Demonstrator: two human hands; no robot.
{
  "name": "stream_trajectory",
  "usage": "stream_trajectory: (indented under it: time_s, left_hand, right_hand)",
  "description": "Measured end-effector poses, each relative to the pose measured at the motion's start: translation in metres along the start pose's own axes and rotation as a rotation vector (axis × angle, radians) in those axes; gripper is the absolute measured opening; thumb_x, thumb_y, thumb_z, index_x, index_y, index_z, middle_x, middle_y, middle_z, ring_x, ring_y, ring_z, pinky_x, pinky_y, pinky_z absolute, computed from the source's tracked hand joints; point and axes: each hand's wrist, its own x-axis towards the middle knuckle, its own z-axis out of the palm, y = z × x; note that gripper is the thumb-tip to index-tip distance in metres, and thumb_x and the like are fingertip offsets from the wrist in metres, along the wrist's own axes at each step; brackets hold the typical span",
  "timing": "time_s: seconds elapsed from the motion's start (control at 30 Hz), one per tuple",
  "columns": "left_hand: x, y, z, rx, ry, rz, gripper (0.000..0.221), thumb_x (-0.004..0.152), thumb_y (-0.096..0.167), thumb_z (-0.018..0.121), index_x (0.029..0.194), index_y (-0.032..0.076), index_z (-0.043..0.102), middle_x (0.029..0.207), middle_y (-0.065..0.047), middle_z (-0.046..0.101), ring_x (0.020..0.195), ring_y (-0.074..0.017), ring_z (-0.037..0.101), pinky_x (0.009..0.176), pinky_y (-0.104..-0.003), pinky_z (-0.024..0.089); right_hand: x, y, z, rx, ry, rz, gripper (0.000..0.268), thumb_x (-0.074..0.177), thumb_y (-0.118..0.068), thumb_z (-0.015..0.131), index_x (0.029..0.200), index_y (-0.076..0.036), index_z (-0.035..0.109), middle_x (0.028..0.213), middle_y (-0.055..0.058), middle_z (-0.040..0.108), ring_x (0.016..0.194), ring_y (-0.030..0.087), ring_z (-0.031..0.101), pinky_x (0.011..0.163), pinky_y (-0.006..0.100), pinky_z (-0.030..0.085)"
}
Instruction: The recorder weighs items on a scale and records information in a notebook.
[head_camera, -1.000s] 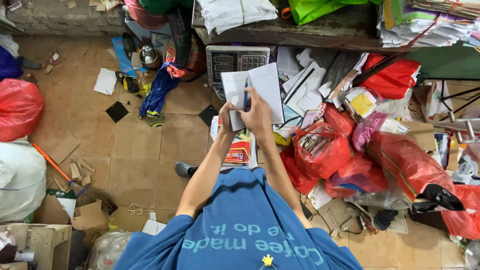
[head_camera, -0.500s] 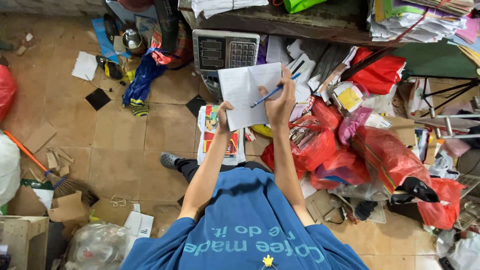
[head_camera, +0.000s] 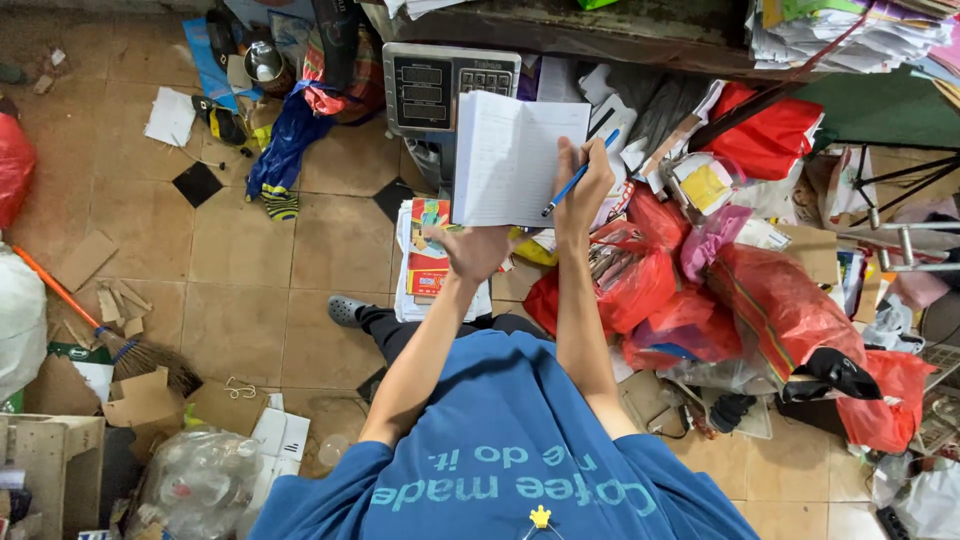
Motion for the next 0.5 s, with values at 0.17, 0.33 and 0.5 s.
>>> stream_trajectory:
  time_s: [0.17,0.33,0.5]
  left_hand:
    - [0.002,-0.012,-0.015,0.601,0.240,-0.019,0.098,0.076,0.047,0.082,0.154,0.006,0.039,0.152,-0.017,0.047,0.138,-0.0338,0.051,0.115,-0.056,0.047]
    - [0.021,-0.019,-0.044,0.987,0.677,0.122,0.046,0.101,0.020,0.077,0.134,-0.010,0.064,0.125,-0.022,0.069,0.112,-0.0322,0.066,0.097,-0.047,0.057]
    - [0.035,-0.012,-0.010,0.693,0.761,-0.026,0.042,0.098,0.019,0.068,0.133,-0.001,0.057,0.123,-0.013,0.067,0.104,-0.0289,0.070,0.081,-0.045,0.067]
  right_hand:
    - [0.002,-0.003,0.003,-0.032,0.019,-0.047,0.036,0.106,-0.008,0.063,0.081,0.000,0.040,0.064,0.010,0.038,0.059,0.016,0.033,0.053,0.035,0.033]
    - [0.004,-0.015,0.002,0.003,0.037,-0.098,0.029,0.111,-0.006,0.057,0.089,0.001,0.039,0.071,0.013,0.040,0.062,0.019,0.036,0.057,0.036,0.037]
    - [0.013,0.019,0.003,-0.027,0.072,0.023,0.031,0.114,-0.018,0.054,0.090,-0.001,0.043,0.070,0.012,0.043,0.062,0.023,0.043,0.058,0.038,0.037]
